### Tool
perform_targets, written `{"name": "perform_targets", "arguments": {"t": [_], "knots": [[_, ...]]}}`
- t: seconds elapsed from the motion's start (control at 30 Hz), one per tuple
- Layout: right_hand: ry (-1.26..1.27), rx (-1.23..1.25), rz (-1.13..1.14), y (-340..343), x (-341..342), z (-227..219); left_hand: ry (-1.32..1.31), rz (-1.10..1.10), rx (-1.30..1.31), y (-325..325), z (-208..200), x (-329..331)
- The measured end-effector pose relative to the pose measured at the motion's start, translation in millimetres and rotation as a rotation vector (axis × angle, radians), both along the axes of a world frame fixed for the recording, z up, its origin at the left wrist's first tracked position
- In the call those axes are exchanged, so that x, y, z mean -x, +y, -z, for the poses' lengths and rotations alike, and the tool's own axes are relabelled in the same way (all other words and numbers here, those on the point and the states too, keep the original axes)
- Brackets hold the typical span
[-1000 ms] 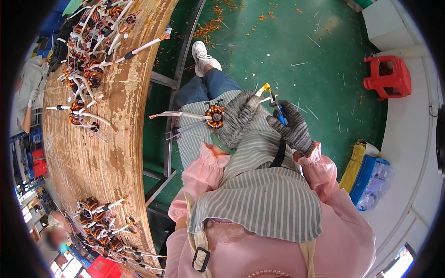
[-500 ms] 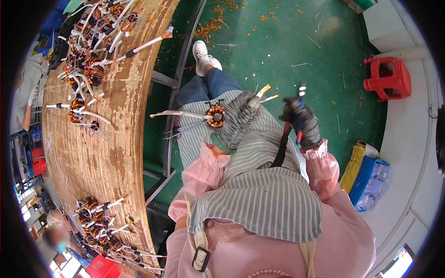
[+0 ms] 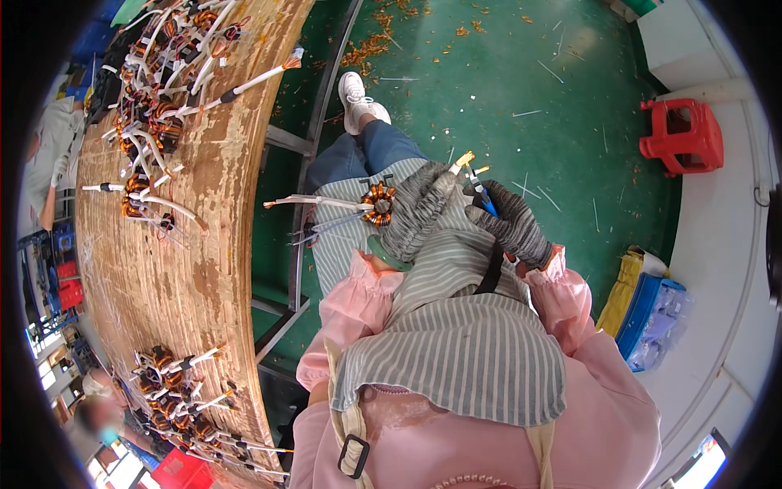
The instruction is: Assembling electrical wire bundles and motor coils at a workbench using pliers.
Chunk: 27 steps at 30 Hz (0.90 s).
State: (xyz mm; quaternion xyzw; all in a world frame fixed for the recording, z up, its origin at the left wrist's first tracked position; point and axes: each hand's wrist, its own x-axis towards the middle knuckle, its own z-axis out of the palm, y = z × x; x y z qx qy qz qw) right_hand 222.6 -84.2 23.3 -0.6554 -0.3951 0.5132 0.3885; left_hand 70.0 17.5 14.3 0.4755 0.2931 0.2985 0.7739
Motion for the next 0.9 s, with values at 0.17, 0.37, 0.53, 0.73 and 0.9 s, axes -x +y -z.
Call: {"name": "perform_targets", "arguments": {"t": [0.17,0.37,0.53,0.73,0.9], "knots": [[-0.017,-0.082,0.003,0.0,3.4,0.8,-0.114,-0.047,0.175,-3.6,-2.9,1.6],[-0.009,-0.126,0.0,-0.4,4.0,3.0,-0.231,-0.106,0.301,-4.6,11.2,2.3],[0.003,-0.104,0.02,0.6,2.1,0.3,-0.104,-0.058,0.143,-2.9,13.9,3.2],[-0.081,-0.072,-0.016,1.3,-0.2,-2.0,-0.057,-0.04,0.064,-3.2,0.0,1.7],[-0.059,-0.07,-0.011,-0.2,0.2,-1.5,-0.161,-0.005,0.164,0.2,14.0,3.4]]}}
